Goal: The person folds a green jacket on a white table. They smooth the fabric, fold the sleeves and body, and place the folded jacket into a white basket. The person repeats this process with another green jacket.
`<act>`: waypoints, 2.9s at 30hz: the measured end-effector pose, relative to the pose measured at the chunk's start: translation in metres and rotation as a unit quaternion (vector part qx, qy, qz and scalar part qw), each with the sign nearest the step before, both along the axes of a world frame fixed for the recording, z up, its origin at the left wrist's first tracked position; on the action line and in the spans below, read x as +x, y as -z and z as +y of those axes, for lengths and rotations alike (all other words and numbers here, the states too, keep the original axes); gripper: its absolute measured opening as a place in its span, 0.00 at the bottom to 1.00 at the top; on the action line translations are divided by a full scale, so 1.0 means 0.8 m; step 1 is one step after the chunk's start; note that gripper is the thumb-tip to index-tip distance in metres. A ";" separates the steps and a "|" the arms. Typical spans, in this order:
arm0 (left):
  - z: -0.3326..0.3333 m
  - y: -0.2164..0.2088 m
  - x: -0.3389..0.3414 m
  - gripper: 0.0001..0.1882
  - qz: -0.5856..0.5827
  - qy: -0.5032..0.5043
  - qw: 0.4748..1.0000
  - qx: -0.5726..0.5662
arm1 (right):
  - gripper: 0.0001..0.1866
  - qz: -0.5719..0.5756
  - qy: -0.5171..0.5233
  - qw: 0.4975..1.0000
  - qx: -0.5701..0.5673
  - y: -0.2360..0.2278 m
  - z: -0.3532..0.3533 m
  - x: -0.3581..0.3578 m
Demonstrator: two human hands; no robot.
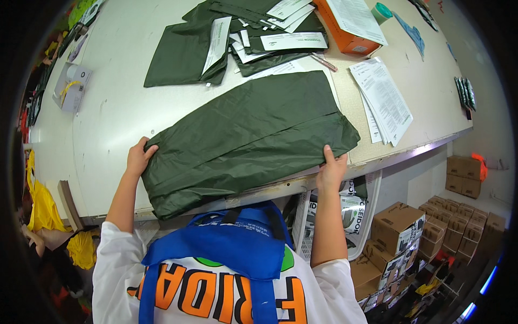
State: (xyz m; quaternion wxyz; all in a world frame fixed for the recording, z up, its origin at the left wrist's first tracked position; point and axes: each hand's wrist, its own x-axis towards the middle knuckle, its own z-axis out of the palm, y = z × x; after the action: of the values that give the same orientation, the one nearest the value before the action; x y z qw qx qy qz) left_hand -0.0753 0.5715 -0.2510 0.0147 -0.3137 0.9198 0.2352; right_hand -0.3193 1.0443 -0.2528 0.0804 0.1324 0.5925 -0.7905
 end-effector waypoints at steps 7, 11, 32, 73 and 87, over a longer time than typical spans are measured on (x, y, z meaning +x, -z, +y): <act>0.098 -0.074 0.048 0.31 0.049 0.052 0.981 -0.180 | 0.36 0.276 -0.015 0.760 0.588 -0.029 -0.043 0.003; 0.101 -0.031 0.069 0.35 -0.030 0.048 0.980 -0.189 | 0.34 0.385 -0.259 0.586 0.664 -0.051 -0.177 -0.011; 0.126 -0.044 -0.259 0.38 0.112 0.208 0.971 0.043 | 0.21 -0.168 0.011 0.985 0.030 0.002 -0.031 0.048; 0.147 -0.037 -0.430 0.19 -0.044 0.307 0.932 0.187 | 0.27 0.010 -0.113 0.894 0.433 -0.074 -0.047 0.028; 0.179 -0.048 -0.311 0.44 0.148 0.265 0.952 -0.020 | 0.31 0.231 -0.276 0.600 0.715 -0.119 -0.122 -0.071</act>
State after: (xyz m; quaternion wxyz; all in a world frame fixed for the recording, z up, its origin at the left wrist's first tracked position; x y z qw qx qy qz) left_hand -0.3239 0.7148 -0.2123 -0.0662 -0.0201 0.9663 0.2480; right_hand -0.3764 0.9467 -0.1574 0.0349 -0.2092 0.9755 -0.0592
